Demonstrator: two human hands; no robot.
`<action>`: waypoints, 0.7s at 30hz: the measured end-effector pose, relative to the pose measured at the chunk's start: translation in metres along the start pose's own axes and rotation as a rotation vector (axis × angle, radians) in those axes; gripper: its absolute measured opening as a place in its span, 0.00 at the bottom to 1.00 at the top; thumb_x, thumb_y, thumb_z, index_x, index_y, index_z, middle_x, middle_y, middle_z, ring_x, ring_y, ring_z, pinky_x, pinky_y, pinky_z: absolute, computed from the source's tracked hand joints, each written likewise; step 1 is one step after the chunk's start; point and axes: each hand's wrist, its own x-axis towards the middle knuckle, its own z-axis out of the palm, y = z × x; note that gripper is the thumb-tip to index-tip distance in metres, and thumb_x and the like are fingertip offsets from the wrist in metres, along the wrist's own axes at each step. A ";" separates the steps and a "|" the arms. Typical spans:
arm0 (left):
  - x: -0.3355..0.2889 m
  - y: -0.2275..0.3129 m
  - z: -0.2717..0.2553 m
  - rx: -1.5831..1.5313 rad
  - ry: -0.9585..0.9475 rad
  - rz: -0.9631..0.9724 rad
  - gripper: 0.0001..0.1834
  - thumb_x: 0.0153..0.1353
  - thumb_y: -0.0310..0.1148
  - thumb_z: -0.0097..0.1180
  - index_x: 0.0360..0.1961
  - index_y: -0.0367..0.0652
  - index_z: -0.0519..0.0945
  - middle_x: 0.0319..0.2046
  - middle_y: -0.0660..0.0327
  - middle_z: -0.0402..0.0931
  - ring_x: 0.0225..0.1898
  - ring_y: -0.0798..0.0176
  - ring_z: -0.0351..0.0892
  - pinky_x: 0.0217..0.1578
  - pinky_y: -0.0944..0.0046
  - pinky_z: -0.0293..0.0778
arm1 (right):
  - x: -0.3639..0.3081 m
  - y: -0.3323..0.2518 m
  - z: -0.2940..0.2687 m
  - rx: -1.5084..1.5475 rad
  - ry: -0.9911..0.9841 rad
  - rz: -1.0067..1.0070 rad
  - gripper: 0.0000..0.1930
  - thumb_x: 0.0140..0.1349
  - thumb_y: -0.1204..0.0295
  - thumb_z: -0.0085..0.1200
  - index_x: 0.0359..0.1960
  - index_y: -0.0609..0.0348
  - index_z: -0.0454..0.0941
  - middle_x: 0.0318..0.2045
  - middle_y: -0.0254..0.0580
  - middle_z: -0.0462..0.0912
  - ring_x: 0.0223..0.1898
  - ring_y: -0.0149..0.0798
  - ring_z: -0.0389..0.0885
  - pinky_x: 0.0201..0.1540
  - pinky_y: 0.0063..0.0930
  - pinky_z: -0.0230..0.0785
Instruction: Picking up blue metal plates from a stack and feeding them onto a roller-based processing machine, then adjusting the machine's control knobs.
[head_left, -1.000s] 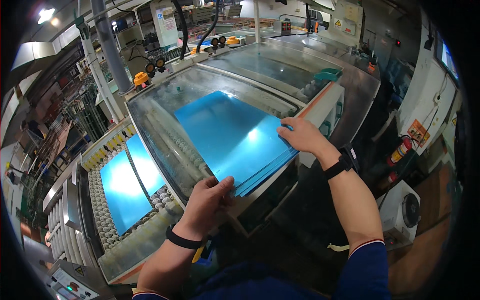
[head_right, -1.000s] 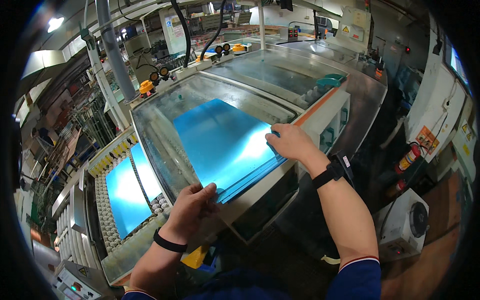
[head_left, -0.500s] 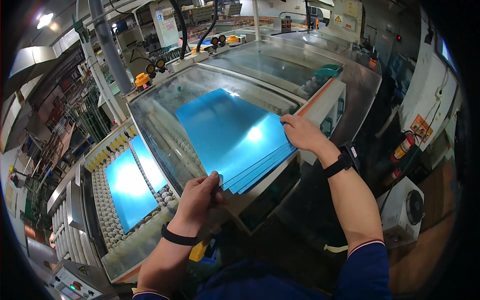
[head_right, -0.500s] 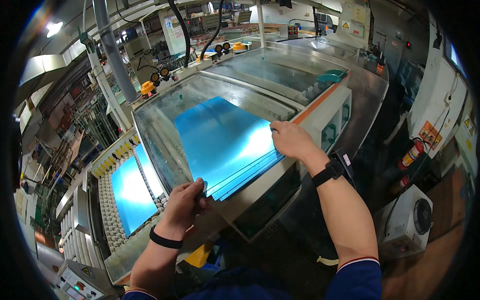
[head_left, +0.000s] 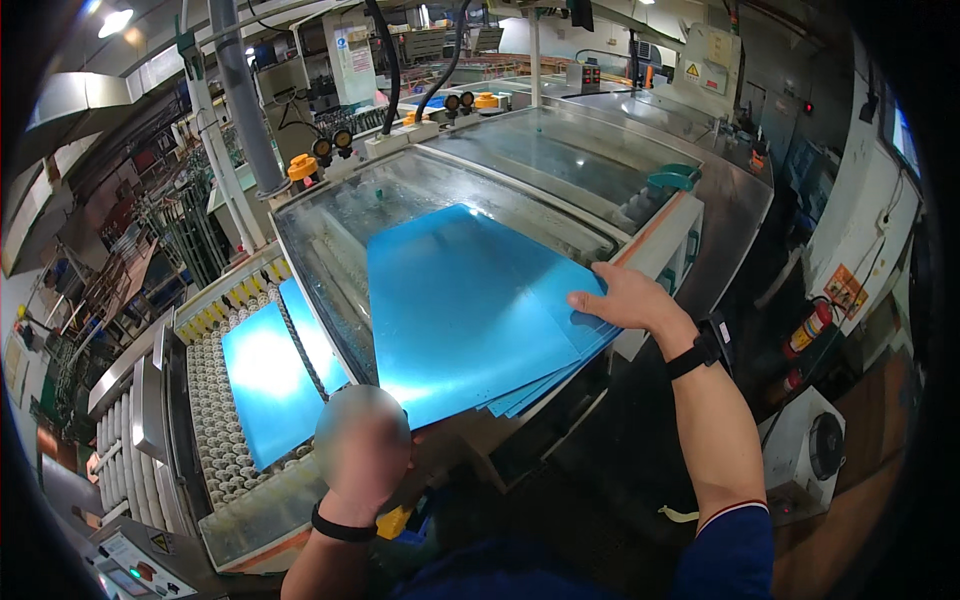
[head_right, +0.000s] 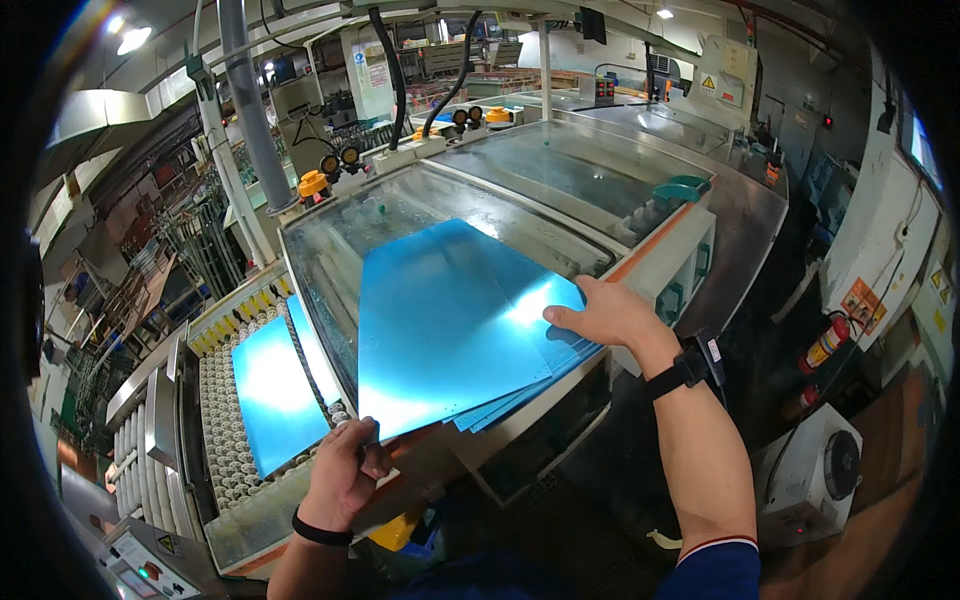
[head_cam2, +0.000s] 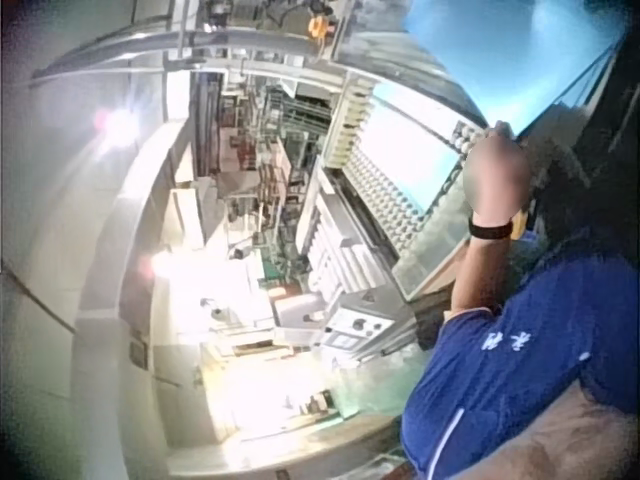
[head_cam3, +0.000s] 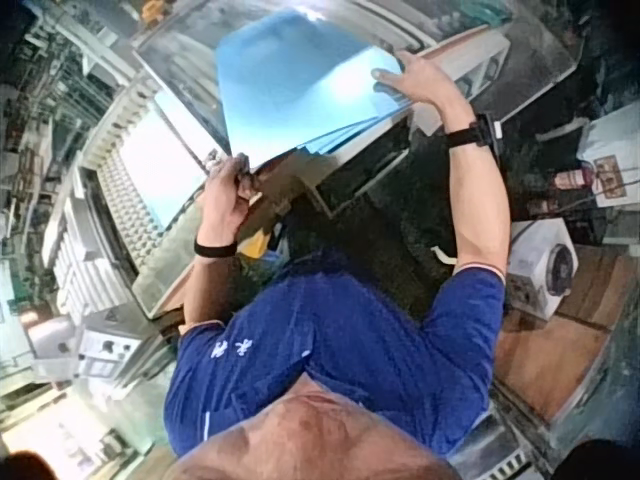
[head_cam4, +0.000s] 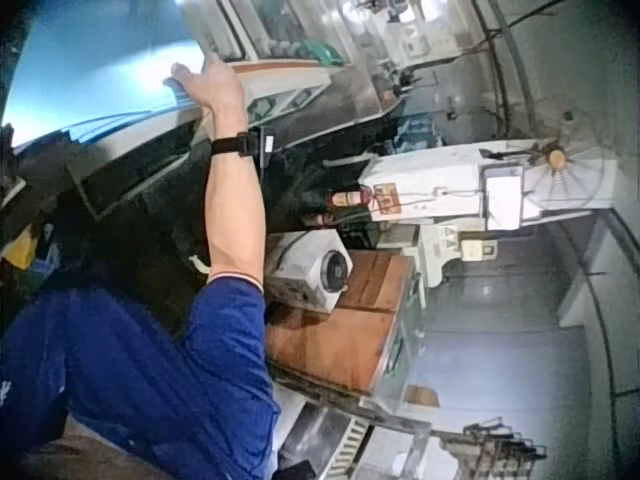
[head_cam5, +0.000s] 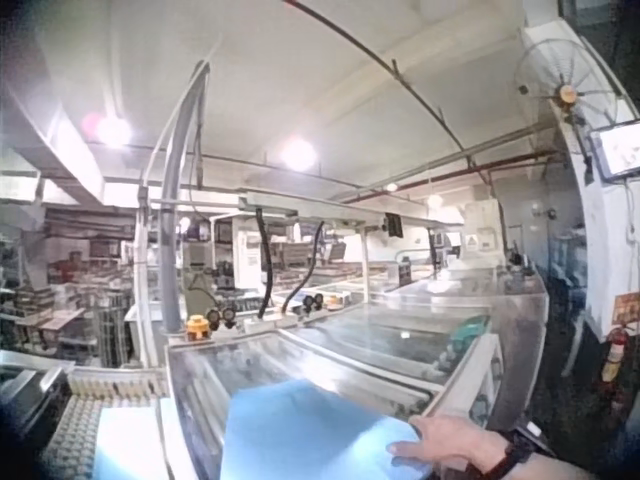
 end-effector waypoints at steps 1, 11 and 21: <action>-0.004 0.000 -0.001 0.008 0.025 -0.011 0.10 0.71 0.30 0.50 0.31 0.38 0.76 0.14 0.62 0.70 0.12 0.67 0.70 0.23 0.66 0.73 | 0.002 0.001 0.001 -0.004 -0.002 -0.011 0.39 0.60 0.38 0.52 0.57 0.63 0.77 0.50 0.60 0.83 0.53 0.60 0.81 0.56 0.43 0.72; -0.018 -0.007 -0.020 0.020 -0.067 -0.102 0.08 0.71 0.34 0.54 0.41 0.40 0.77 0.29 0.66 0.73 0.26 0.72 0.71 0.28 0.70 0.70 | 0.008 0.001 -0.020 0.121 -0.220 -0.078 0.24 0.66 0.59 0.54 0.55 0.69 0.76 0.47 0.58 0.84 0.51 0.53 0.81 0.54 0.41 0.71; -0.021 -0.003 -0.030 -0.029 -0.150 -0.122 0.17 0.73 0.39 0.53 0.56 0.42 0.72 0.42 0.64 0.75 0.37 0.69 0.76 0.38 0.70 0.76 | 0.018 -0.017 0.015 -0.165 0.004 0.095 0.29 0.70 0.52 0.45 0.59 0.66 0.74 0.54 0.67 0.78 0.59 0.63 0.74 0.61 0.47 0.66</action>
